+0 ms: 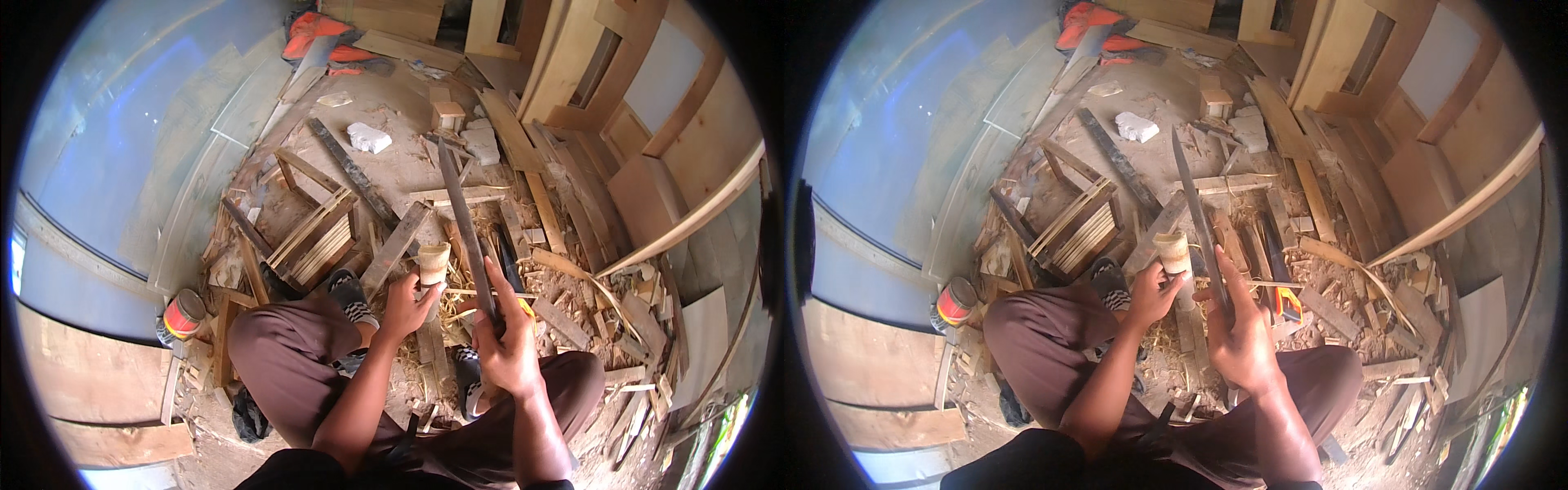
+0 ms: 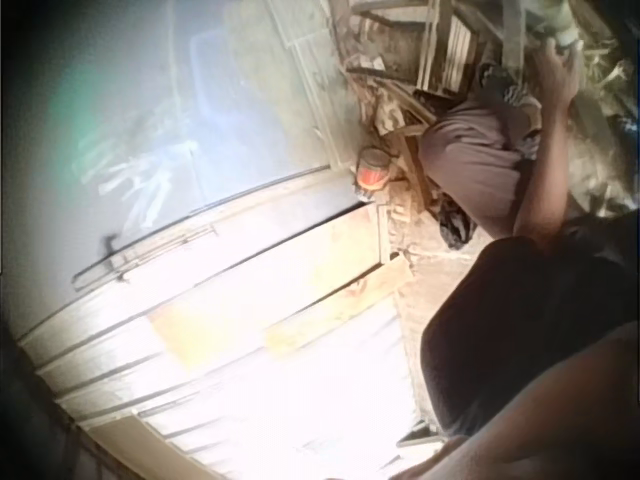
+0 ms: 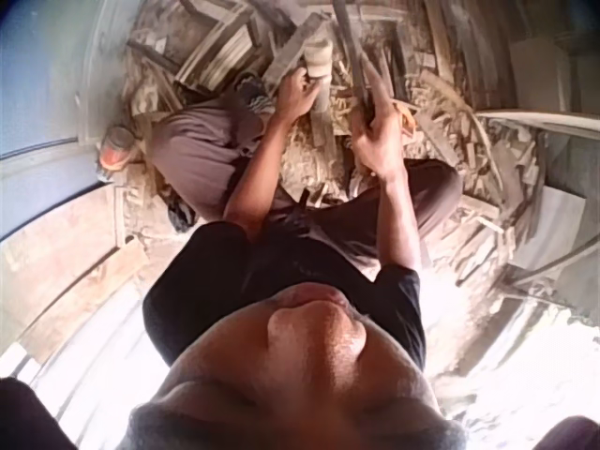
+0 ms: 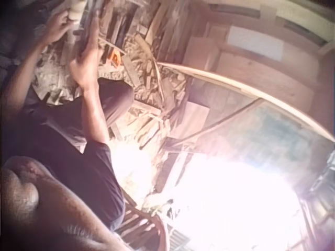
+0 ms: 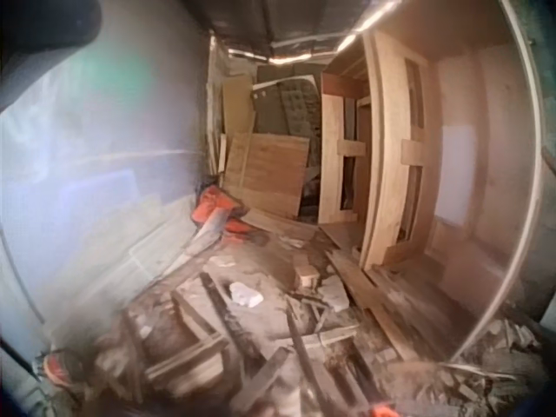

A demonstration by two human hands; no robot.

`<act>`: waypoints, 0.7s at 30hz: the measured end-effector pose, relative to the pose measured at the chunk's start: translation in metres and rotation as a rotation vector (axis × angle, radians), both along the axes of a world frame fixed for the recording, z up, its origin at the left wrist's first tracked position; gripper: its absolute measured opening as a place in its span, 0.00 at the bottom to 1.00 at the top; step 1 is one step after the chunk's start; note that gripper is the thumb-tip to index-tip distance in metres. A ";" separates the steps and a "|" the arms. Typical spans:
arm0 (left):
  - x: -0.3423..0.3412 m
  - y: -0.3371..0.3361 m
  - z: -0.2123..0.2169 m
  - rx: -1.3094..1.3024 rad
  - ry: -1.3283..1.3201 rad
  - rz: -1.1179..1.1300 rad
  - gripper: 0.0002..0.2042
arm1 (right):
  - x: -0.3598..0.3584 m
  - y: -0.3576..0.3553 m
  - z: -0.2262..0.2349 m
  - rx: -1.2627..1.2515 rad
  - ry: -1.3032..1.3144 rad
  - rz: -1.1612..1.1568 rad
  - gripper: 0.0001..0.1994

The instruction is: The person sits on the floor and uses a large knife to shave thin strips from a bamboo stick. The person repeatedly holds the stick and scrapes the blade along its length to remove the outer layer, creating a pile of shavings.

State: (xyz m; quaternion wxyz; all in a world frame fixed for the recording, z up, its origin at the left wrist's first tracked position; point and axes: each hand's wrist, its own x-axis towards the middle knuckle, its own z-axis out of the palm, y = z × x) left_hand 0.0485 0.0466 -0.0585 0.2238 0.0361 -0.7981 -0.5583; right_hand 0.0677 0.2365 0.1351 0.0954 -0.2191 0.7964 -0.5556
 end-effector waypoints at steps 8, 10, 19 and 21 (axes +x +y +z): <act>0.010 0.001 0.055 0.091 0.211 0.001 0.15 | 0.001 0.002 -0.001 0.076 0.134 0.092 0.34; 0.018 0.001 0.071 -0.011 0.183 0.037 0.16 | 0.002 0.004 -0.001 0.046 0.107 0.095 0.28; 0.025 -0.002 0.148 -0.150 0.025 0.034 0.09 | 0.005 0.020 -0.031 -0.653 -0.534 -0.064 0.32; 0.028 -0.006 0.170 -0.299 0.004 -0.066 0.11 | 0.007 0.036 -0.043 -0.803 -0.773 -0.028 0.41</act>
